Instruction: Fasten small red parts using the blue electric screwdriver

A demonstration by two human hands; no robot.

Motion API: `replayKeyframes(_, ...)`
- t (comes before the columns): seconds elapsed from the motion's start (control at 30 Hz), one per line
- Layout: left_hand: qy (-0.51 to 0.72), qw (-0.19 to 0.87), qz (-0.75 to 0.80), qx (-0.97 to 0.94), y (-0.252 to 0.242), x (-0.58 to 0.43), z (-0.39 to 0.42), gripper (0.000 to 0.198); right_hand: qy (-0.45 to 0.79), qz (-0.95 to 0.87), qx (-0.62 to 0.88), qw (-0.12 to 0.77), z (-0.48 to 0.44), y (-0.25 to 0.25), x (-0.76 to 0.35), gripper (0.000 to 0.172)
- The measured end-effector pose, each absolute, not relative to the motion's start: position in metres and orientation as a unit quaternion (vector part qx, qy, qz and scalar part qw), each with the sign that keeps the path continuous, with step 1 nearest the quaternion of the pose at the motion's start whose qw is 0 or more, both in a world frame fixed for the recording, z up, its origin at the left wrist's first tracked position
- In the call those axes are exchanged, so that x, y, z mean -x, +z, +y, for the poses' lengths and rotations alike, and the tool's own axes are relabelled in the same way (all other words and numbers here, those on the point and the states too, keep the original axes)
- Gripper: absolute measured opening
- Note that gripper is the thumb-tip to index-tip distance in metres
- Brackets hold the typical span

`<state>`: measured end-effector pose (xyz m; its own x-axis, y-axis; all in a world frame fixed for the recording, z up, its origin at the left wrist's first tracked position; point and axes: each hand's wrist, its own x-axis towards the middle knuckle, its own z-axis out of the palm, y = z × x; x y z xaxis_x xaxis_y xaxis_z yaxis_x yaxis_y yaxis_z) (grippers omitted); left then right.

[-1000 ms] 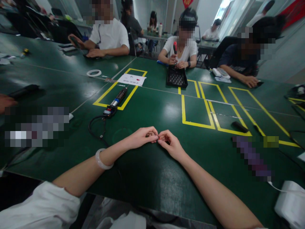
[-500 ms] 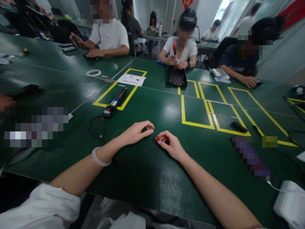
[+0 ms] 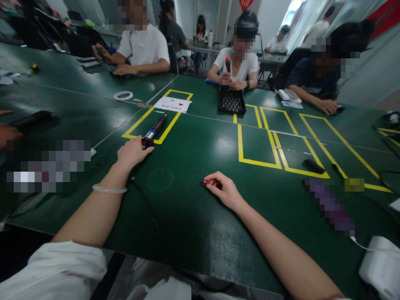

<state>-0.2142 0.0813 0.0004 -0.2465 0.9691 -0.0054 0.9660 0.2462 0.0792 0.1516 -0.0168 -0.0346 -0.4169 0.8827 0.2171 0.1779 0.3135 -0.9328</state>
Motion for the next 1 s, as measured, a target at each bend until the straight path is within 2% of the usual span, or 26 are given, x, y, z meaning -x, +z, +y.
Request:
replayKeyframes(0.23,0.038,0.016,0.767,-0.641,0.0,0.214,0.083,0.069,0.45,-0.713,0.376,0.384,-0.017,-0.033,-0.152,0.014)
replayKeyframes(0.57,0.054,-0.025,0.75,-0.659,0.006,0.165,0.064,0.062,0.449,-0.709,0.378,0.391,-0.017,-0.035,-0.15,0.013)
replayKeyframes(1.0,0.065,-0.006,0.614,-0.786,0.008,0.075,0.019,0.056,0.411,-0.704,0.406,0.414,-0.015,-0.036,-0.153,0.015)
